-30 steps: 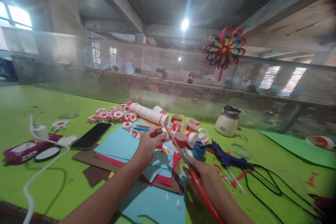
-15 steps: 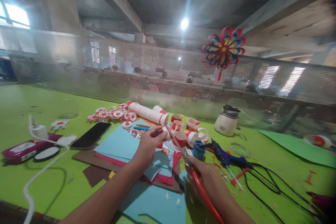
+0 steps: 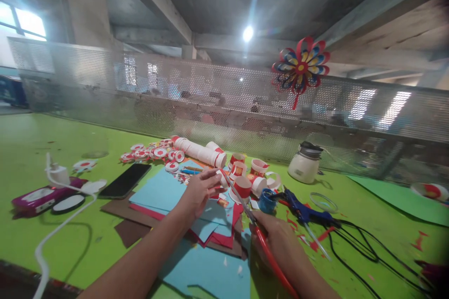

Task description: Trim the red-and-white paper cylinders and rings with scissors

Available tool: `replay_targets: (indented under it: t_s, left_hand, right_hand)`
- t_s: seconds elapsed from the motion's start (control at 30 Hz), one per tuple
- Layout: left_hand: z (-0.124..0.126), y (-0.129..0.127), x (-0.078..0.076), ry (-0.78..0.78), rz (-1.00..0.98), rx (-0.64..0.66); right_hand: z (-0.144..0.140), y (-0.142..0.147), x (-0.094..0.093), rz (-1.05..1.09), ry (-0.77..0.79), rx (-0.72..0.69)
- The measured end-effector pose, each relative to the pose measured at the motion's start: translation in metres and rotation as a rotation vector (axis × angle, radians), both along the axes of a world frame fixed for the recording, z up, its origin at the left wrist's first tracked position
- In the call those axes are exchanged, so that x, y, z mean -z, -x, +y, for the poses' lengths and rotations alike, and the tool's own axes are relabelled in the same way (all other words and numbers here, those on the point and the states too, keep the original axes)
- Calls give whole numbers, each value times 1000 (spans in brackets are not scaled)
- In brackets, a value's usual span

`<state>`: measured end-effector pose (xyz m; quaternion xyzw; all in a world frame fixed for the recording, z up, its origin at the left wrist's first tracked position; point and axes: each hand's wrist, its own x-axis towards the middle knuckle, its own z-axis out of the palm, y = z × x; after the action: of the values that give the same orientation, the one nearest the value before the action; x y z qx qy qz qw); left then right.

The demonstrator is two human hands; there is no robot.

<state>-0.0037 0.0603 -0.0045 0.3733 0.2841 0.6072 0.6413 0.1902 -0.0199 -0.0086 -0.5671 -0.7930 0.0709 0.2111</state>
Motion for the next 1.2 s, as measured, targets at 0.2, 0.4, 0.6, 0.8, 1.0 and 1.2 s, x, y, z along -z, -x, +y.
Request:
replay_targets:
  t_s: [0.2,0.4,0.6,0.8,1.0,1.2]
  left_hand:
    - [0,0,1,-28,9,4]
    - [-5,-2,-5,-19,31,-23]
    - [-5,-4,-4,-33,24,-25]
    - [-4,-2,-4,0,19,-36]
    - [-2,-2,-1,-20,66,-39]
    - [-3,-5,1,-30,61,-62]
  right_hand:
    - [1,-2,-3,27,30,-25]
    - [0,-2,-4,26,43,-21]
    - [-2,0,-1,-45,-1,25]
    - [-2,0,-3,-84,16,44]
    - [1,0,-2,5,24,-34]
    - [0,2,-3,6,34,-5]
